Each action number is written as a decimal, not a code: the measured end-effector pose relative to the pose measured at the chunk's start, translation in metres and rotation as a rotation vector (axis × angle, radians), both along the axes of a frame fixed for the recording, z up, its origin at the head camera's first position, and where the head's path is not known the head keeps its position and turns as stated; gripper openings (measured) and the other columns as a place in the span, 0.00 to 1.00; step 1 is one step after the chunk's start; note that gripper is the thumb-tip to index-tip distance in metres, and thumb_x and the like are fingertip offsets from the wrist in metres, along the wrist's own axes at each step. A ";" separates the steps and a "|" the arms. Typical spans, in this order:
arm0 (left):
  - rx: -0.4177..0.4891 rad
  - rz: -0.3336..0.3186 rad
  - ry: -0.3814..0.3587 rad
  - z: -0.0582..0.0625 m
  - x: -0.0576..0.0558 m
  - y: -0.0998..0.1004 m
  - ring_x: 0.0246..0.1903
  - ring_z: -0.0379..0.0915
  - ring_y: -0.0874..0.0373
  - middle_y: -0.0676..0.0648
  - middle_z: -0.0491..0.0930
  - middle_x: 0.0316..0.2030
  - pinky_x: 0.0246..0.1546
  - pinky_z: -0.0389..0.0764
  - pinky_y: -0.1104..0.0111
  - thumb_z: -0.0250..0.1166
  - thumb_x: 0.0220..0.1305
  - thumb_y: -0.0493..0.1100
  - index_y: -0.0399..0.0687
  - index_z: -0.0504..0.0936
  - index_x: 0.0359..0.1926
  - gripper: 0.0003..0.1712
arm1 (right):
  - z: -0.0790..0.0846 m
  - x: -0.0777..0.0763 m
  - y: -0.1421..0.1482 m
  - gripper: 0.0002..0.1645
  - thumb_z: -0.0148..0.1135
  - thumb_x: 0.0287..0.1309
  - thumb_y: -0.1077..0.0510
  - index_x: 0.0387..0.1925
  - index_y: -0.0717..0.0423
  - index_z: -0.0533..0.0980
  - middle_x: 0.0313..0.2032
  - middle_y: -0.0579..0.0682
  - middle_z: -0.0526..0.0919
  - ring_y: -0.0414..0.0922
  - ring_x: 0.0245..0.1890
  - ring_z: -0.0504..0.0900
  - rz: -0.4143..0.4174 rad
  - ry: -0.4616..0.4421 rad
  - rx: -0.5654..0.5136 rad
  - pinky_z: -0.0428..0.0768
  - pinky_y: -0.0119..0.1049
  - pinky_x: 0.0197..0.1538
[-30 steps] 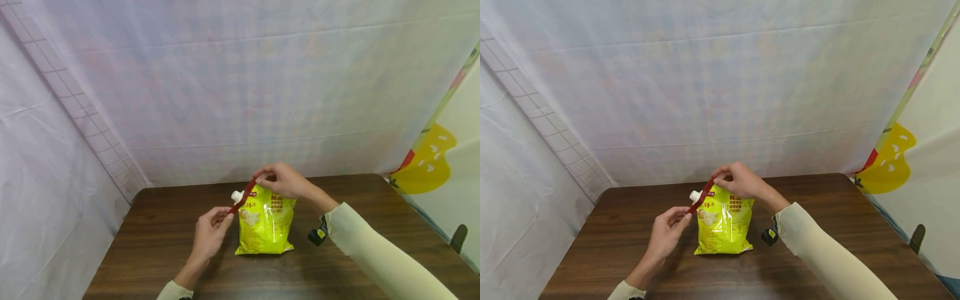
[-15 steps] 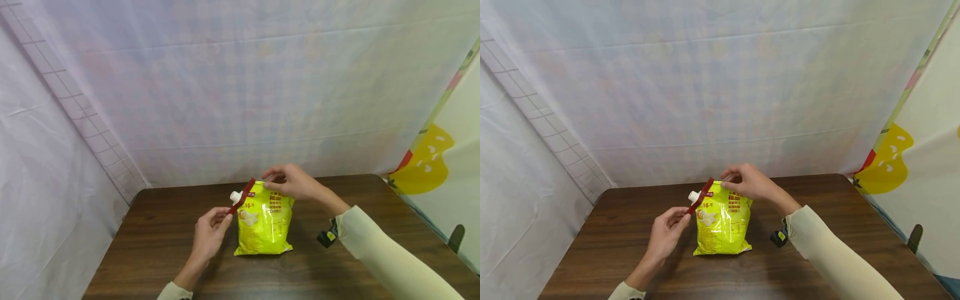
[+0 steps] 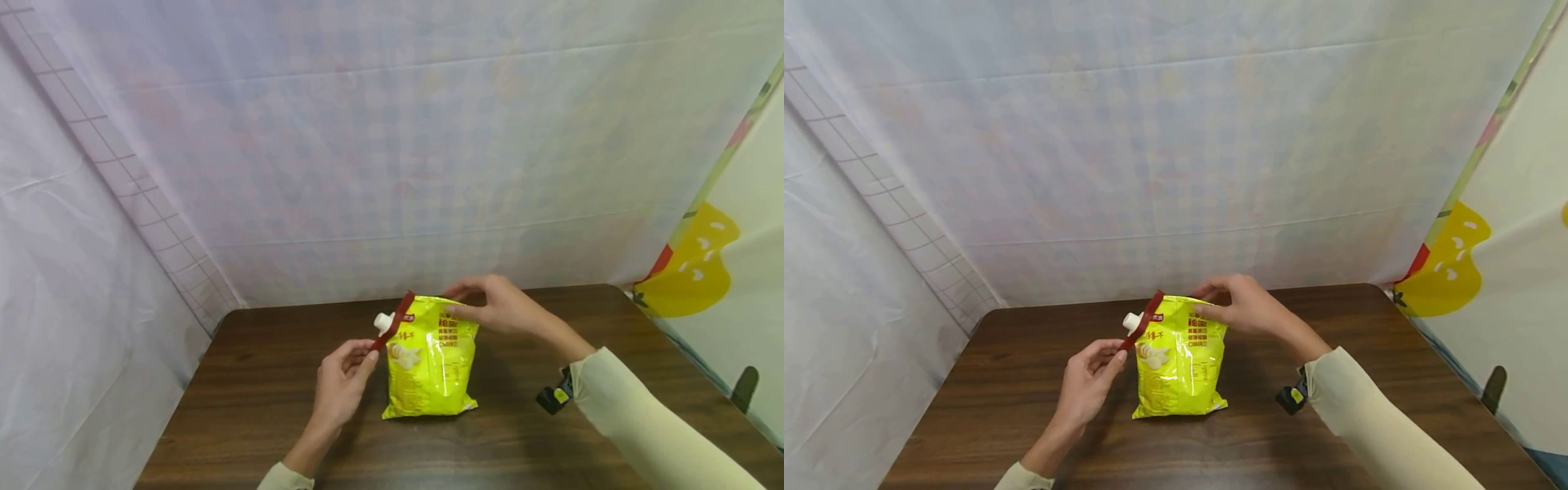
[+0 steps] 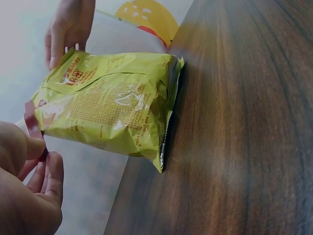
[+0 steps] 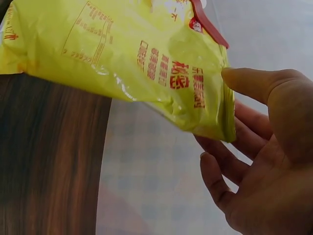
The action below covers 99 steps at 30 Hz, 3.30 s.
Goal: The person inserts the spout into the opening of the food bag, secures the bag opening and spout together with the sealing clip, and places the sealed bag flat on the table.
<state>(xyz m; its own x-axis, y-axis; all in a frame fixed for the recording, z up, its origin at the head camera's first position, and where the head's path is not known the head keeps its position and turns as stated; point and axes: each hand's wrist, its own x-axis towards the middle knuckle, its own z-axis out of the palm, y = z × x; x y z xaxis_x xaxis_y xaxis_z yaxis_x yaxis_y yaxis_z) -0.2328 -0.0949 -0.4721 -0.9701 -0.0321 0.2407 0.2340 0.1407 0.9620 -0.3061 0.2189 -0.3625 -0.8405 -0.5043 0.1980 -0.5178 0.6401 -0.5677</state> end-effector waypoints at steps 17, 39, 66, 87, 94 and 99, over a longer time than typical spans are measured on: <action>0.089 -0.055 -0.022 -0.002 0.001 0.005 0.52 0.86 0.33 0.28 0.85 0.54 0.52 0.90 0.71 0.68 0.77 0.38 0.43 0.85 0.56 0.10 | -0.044 0.017 0.032 0.25 0.72 0.71 0.41 0.59 0.52 0.82 0.48 0.47 0.91 0.40 0.44 0.88 -0.001 -0.142 -0.046 0.87 0.35 0.41; 0.094 -0.115 -0.120 -0.013 -0.002 0.011 0.54 0.87 0.52 0.39 0.88 0.55 0.55 0.88 0.71 0.80 0.66 0.44 0.41 0.78 0.60 0.27 | -0.088 0.031 0.033 0.11 0.70 0.74 0.49 0.43 0.52 0.82 0.41 0.50 0.90 0.58 0.40 0.91 0.054 -0.232 -0.198 0.92 0.50 0.42; 0.174 -0.091 -0.265 -0.015 0.001 0.022 0.44 0.87 0.58 0.43 0.91 0.47 0.47 0.91 0.67 0.80 0.66 0.51 0.37 0.86 0.51 0.24 | -0.105 0.040 0.037 0.12 0.65 0.78 0.52 0.50 0.58 0.85 0.33 0.54 0.91 0.57 0.32 0.90 0.020 -0.216 -0.363 0.92 0.49 0.40; 0.246 -0.233 -0.408 -0.031 0.006 0.017 0.42 0.84 0.57 0.44 0.87 0.44 0.50 0.93 0.62 0.72 0.75 0.50 0.29 0.83 0.59 0.27 | -0.125 0.041 0.041 0.22 0.63 0.80 0.49 0.53 0.66 0.85 0.31 0.56 0.90 0.53 0.31 0.90 0.006 -0.438 -0.325 0.92 0.43 0.36; 0.207 -0.241 -0.465 -0.035 0.007 0.015 0.42 0.86 0.57 0.42 0.87 0.46 0.49 0.93 0.65 0.70 0.77 0.53 0.30 0.82 0.62 0.30 | -0.131 0.043 0.041 0.25 0.59 0.83 0.49 0.60 0.69 0.82 0.33 0.55 0.91 0.52 0.32 0.90 0.012 -0.519 -0.325 0.92 0.42 0.38; 0.196 -0.245 -0.494 -0.035 0.006 0.015 0.40 0.86 0.56 0.41 0.86 0.46 0.49 0.93 0.63 0.70 0.77 0.54 0.30 0.83 0.61 0.30 | -0.137 0.043 0.042 0.26 0.57 0.84 0.50 0.62 0.70 0.80 0.37 0.56 0.91 0.53 0.33 0.91 0.011 -0.534 -0.334 0.92 0.42 0.38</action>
